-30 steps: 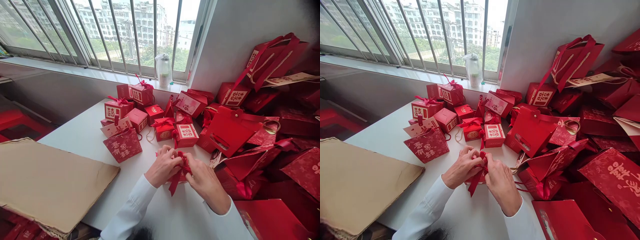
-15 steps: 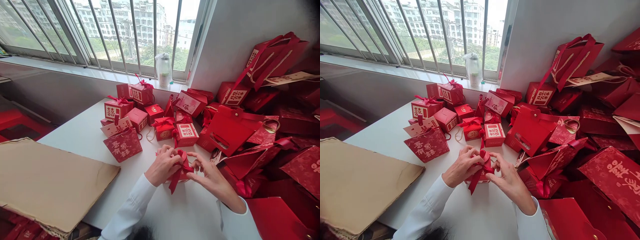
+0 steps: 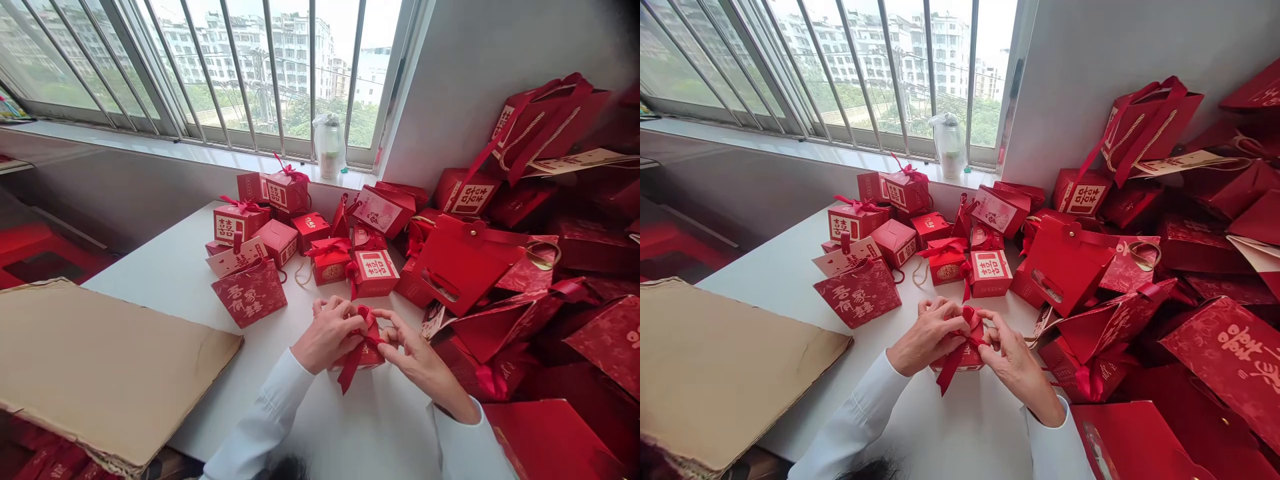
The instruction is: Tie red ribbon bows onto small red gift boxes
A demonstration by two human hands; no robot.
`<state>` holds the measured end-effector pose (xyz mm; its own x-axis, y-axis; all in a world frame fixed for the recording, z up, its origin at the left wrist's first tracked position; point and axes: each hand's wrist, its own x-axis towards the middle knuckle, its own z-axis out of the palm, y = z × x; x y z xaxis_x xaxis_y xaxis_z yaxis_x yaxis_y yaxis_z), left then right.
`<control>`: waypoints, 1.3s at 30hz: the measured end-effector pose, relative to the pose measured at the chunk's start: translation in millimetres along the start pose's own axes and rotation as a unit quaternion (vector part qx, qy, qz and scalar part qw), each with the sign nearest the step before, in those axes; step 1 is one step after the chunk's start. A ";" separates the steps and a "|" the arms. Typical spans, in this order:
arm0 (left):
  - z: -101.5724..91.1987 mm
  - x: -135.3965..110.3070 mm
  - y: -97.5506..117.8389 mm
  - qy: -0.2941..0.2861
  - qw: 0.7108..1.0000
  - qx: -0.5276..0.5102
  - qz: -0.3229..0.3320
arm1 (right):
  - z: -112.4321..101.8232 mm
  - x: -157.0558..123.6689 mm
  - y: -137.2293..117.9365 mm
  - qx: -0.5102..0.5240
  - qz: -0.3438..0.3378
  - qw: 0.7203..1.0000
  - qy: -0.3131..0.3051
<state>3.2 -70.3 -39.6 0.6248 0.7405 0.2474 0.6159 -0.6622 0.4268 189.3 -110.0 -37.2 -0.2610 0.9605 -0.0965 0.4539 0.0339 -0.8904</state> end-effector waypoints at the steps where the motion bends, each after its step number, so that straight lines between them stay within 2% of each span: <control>1: 0.2 0.2 0.0 0.000 1.000 0.000 0.001 | 0.5 0.0 -2.8 -0.032 -0.001 0.999 0.006; 5: 0.7 0.5 1.1 0.016 1.000 -0.002 -0.003 | 0.3 -2.2 -13.2 -0.121 -0.025 0.992 0.028; 12: 3.6 -4.3 4.5 0.054 0.998 -0.035 -0.020 | -10.9 7.4 -9.4 -0.060 -0.051 0.982 0.170; 18: 5.7 -7.2 3.8 0.077 0.995 -0.060 -0.024 | -11.0 23.2 -1.6 -0.052 -0.108 0.986 0.114; 26: 6.1 -7.3 5.2 0.093 0.995 -0.028 -0.011 | -7.5 24.0 1.1 -0.101 -0.123 0.981 0.106; 33: 6.1 -10.0 4.2 0.099 0.994 -0.043 -0.016 | -9.9 27.1 17.3 -0.111 -0.164 0.979 0.040; 39: 9.8 -11.9 2.3 0.102 0.992 -0.066 -0.023 | -8.7 31.2 23.9 -0.088 -0.201 0.975 0.026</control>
<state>1.8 -81.8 -50.1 0.4791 0.7862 0.3903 0.5652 -0.6166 0.5481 199.5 -76.8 -57.6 -0.4066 0.8724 0.2714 0.4644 0.4531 -0.7609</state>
